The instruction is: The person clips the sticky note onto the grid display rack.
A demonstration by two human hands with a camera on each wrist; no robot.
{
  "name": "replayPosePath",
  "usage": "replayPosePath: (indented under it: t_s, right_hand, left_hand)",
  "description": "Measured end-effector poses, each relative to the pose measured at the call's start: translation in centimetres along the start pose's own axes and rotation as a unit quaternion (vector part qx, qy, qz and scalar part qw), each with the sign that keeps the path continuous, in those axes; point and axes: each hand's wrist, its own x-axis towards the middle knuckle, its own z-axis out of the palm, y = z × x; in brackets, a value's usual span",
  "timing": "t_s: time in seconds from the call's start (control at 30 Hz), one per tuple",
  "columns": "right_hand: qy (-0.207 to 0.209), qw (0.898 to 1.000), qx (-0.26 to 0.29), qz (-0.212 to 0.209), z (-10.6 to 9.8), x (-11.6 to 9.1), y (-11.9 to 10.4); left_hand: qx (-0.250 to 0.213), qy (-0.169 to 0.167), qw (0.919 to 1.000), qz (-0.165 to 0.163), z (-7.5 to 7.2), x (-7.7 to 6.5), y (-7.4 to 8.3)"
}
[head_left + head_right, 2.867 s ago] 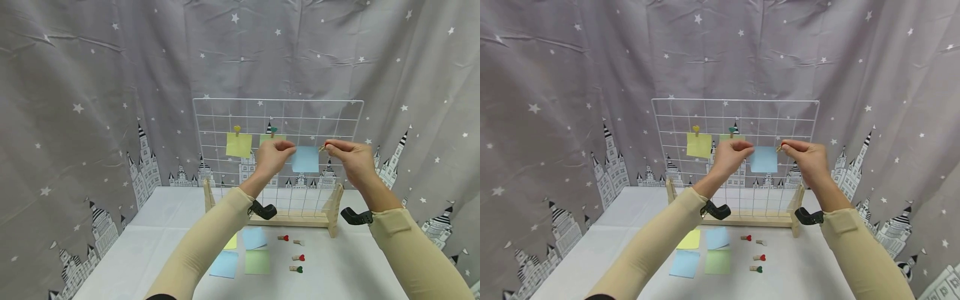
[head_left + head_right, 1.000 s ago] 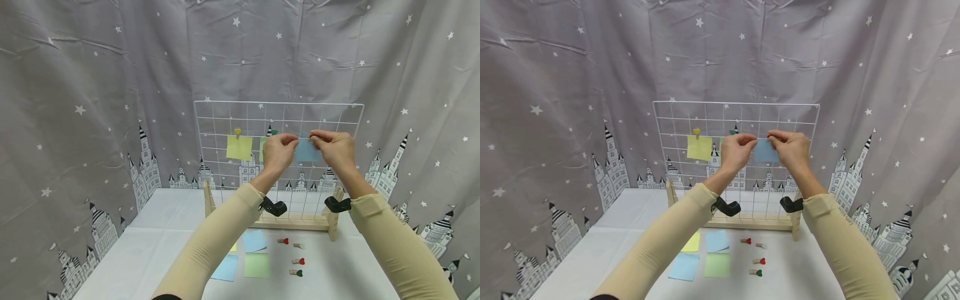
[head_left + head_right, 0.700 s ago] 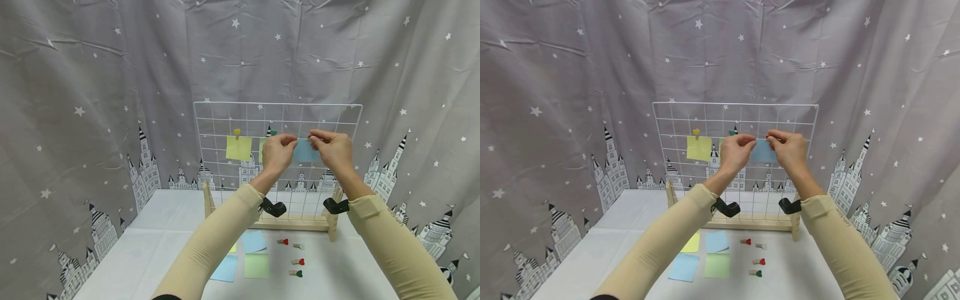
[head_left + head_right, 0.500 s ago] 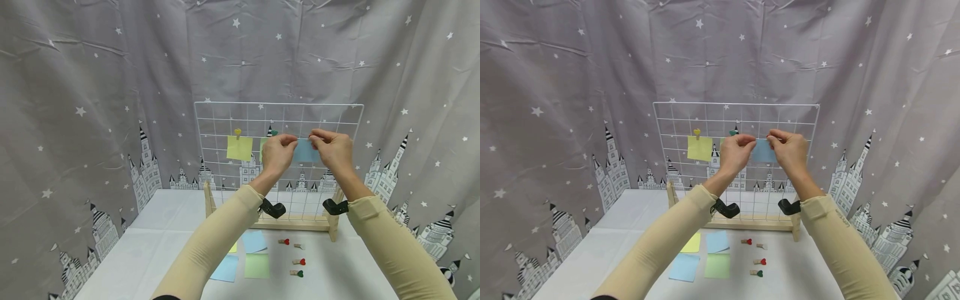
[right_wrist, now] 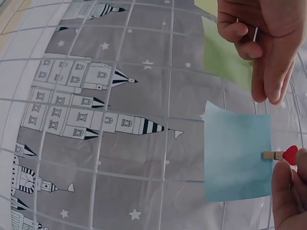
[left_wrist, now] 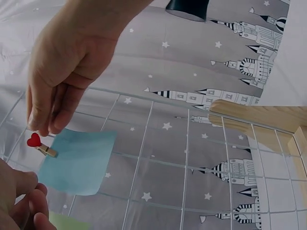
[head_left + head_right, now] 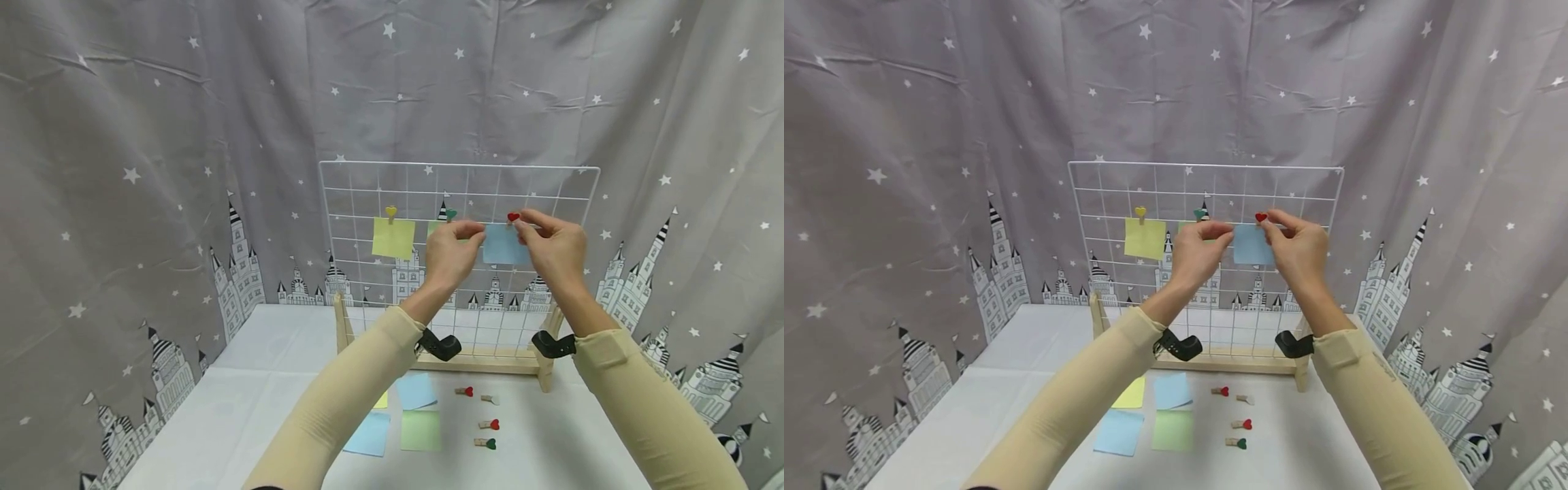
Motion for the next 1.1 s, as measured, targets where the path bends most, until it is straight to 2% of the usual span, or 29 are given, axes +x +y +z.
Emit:
replayPosePath:
  t_s: [0.13,0.3,0.5,0.73,0.9,1.1]
  right_hand:
    - [-0.003,1.0,-0.015,-0.013,-0.3,-0.5,0.3]
    - [-0.008,1.0,-0.002,-0.016,-0.7,-0.9,1.0]
    - [-0.031,0.999,0.007,0.0,-1.3,-1.8,1.4]
    - [-0.065,0.998,-0.019,0.008,-1.5,-3.4,1.5]
    - [-0.089,0.995,-0.033,0.015,-1.5,-4.3,2.3]
    - [-0.104,0.994,-0.021,0.03,-1.6,-5.1,3.2]
  left_hand:
    - [-0.007,-0.016,0.9998,0.01,-0.8,-0.5,-0.2]
    - [0.002,-0.032,0.9994,0.016,-1.9,-1.1,-0.9]
    - [0.009,-0.042,0.999,0.005,-3.0,-1.6,-2.2]
    - [0.023,-0.053,0.9983,0.009,-3.9,-2.1,-3.8]
    - [0.02,-0.067,0.9976,0.0,-4.5,-2.7,-4.7]
    - [0.022,-0.085,0.996,0.011,-5.3,-3.1,-5.6]
